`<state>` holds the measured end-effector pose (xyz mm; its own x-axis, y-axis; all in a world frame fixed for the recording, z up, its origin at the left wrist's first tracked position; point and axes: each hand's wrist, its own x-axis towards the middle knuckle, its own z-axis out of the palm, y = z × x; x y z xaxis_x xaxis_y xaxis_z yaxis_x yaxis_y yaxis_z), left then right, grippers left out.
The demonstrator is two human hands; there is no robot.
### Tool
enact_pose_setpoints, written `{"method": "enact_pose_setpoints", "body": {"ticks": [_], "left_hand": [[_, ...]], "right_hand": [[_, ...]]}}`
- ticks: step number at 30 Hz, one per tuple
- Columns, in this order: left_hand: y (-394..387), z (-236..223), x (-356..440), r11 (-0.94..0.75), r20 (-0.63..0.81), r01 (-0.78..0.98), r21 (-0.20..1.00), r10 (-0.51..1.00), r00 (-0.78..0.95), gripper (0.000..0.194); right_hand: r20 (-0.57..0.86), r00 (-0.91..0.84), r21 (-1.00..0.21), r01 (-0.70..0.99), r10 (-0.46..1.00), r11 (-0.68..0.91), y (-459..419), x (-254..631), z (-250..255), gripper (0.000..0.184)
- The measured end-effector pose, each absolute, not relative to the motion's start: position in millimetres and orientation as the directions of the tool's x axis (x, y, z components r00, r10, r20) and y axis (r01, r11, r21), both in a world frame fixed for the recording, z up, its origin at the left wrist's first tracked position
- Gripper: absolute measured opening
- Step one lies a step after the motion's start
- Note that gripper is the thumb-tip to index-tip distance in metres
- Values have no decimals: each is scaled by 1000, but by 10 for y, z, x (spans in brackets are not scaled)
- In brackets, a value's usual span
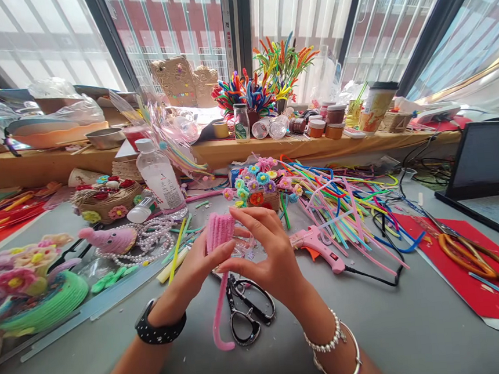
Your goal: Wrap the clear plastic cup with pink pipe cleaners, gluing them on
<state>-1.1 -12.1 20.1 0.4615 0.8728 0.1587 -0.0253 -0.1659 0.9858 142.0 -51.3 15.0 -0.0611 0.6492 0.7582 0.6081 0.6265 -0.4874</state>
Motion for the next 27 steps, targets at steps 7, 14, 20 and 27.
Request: {"method": "enact_pose_setpoints", "body": {"ticks": [7,14,20,27], "left_hand": [[-118,173,-7,-246,226,-12,969,870,438,37],[-132,169,19,-339,286,56,939,861,419,49],[-124,138,0,-253,213,21,967,852,479,68],[-111,138,-13,-180,194,-83,980,783,591,59]], "right_hand": [[745,-26,-553,536,667,638,-516,1422,167,48],[708,56,-653,430,704,623,-528,1438,194,30],[707,49,-649,442,706,619,-520,1461,196,32],[700,42,-667,393,713,633,-513,1490,178,35]]}}
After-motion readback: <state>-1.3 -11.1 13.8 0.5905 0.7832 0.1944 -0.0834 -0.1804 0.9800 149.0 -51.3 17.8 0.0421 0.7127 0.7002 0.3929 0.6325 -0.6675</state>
